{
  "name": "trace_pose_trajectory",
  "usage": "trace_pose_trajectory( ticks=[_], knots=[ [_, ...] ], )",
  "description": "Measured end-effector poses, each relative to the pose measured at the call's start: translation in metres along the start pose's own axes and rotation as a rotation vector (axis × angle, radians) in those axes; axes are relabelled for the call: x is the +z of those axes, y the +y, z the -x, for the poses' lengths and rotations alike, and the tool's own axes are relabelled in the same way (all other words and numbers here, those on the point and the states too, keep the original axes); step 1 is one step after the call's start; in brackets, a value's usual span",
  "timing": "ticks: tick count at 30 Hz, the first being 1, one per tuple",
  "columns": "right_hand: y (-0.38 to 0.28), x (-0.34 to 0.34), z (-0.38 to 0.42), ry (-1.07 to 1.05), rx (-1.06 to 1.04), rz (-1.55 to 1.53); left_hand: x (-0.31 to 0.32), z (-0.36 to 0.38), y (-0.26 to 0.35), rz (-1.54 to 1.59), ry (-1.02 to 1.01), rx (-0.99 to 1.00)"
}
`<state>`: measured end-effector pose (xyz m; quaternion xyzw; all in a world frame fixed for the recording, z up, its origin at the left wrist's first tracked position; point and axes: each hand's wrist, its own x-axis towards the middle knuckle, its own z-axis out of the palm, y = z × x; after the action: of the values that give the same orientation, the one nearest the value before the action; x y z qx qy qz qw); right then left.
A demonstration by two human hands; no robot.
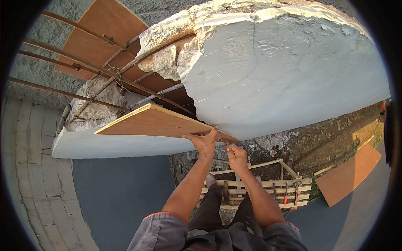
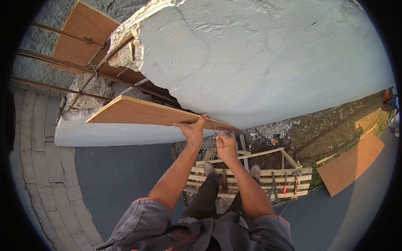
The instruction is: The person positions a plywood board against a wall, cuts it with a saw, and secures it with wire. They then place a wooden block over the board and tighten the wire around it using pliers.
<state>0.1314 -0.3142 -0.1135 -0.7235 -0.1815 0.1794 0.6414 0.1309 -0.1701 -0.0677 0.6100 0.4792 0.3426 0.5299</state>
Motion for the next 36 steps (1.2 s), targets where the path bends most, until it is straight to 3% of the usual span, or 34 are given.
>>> trace_pose_trajectory(
  ticks=[4,8,12,15,18,20,25,31,34,36],
  knots=[
    [-0.004,-0.002,0.005,0.038,-0.082,-0.024,0.000,-0.001,0.003,-0.034,-0.005,-0.004],
    [-0.003,-0.012,0.003,-0.029,-0.015,0.045,0.003,0.000,0.000,0.043,-0.020,-0.012],
    [0.002,-0.015,-0.001,-0.092,0.042,0.177,-0.007,0.002,-0.006,-0.069,-0.005,-0.018],
    [-0.005,-0.016,-0.003,-0.174,0.120,0.253,-0.029,0.009,-0.009,-0.013,-0.089,0.015],
    [-0.005,-0.012,-0.003,-0.218,0.142,0.302,-0.058,0.009,0.003,0.252,-0.091,0.028],
    [0.000,-0.009,-0.003,-0.211,0.126,0.316,-0.071,-0.001,0.013,0.443,0.046,-0.383],
    [-0.027,-0.001,0.002,-0.189,0.116,0.343,-0.099,-0.015,0.000,0.580,0.034,-0.591],
    [-0.024,0.034,0.001,-0.130,0.125,0.460,-0.135,-0.009,-0.006,0.265,-0.175,-0.502],
    [-0.022,0.049,0.002,-0.016,-0.011,0.407,-0.141,-0.010,-0.001,0.024,-0.340,-0.422],
    [-0.036,0.056,0.000,-0.144,0.480,-0.081,-0.145,-0.016,0.003,0.042,-0.426,-0.448]
  ],
)
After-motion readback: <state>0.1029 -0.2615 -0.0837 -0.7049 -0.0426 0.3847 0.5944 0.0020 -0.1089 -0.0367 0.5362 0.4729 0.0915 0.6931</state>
